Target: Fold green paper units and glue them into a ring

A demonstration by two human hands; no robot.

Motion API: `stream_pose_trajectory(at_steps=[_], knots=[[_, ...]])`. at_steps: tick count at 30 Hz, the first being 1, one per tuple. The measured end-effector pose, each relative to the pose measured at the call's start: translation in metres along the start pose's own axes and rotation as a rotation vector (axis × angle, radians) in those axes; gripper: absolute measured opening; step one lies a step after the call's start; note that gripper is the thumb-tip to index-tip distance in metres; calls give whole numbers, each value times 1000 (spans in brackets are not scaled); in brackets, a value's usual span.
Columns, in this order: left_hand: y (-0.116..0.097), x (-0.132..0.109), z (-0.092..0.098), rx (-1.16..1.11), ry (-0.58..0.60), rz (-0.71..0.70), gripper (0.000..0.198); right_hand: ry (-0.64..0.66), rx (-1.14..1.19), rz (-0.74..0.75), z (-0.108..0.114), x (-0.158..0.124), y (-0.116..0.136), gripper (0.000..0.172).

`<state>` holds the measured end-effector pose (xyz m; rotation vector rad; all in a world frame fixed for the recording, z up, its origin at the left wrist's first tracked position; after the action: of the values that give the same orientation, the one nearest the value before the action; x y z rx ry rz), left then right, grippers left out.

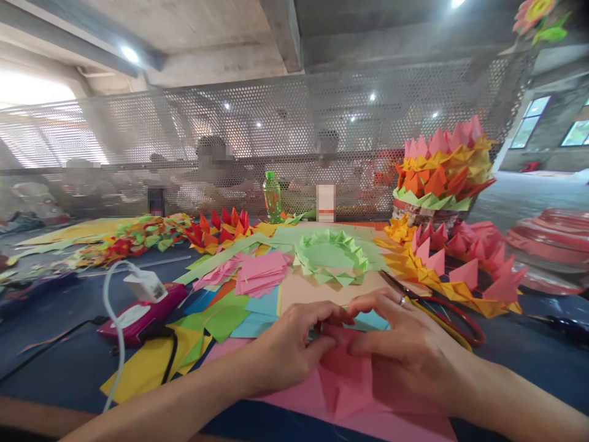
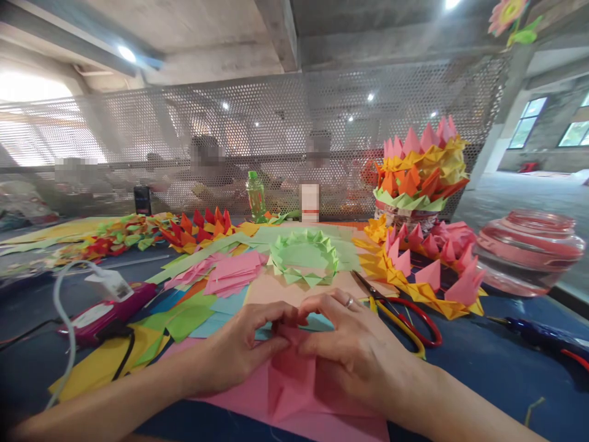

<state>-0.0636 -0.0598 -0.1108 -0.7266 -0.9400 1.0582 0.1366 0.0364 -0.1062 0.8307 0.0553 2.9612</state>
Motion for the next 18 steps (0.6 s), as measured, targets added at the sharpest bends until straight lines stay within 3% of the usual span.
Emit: stream_pose_trajectory(at_steps=[4,6,10,12,14,18], knots=[[-4,-2,5,130,-183,-132,38,-107,-80,-61,3,0,1,18],[-7,-4,7,182,-215,-196,34,-157,-144,-87,3,1,1,16],[-11,-9,3,342,-79,-323,36,-186,-170,-81,-2,3,6,17],[-10,-11,1,473,-9,-383,22,-144,-138,-63,-6,3,9,17],[-9,-12,-1,584,47,-428,22,-87,-92,-43,-10,3,11,18],[-5,-11,1,656,41,-445,27,-38,-45,-79,-14,1,10,11]])
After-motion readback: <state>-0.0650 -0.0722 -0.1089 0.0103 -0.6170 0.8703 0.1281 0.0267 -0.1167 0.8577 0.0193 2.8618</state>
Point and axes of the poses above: each hand's wrist, its own x-axis towards the middle knuckle, its own z-axis out of the back of the hand, y = z × x, the point moved 1 cm from there along x, towards the middle knuckle, and after that the axes turned 11 degrees about -x, right-handed, at the moved point
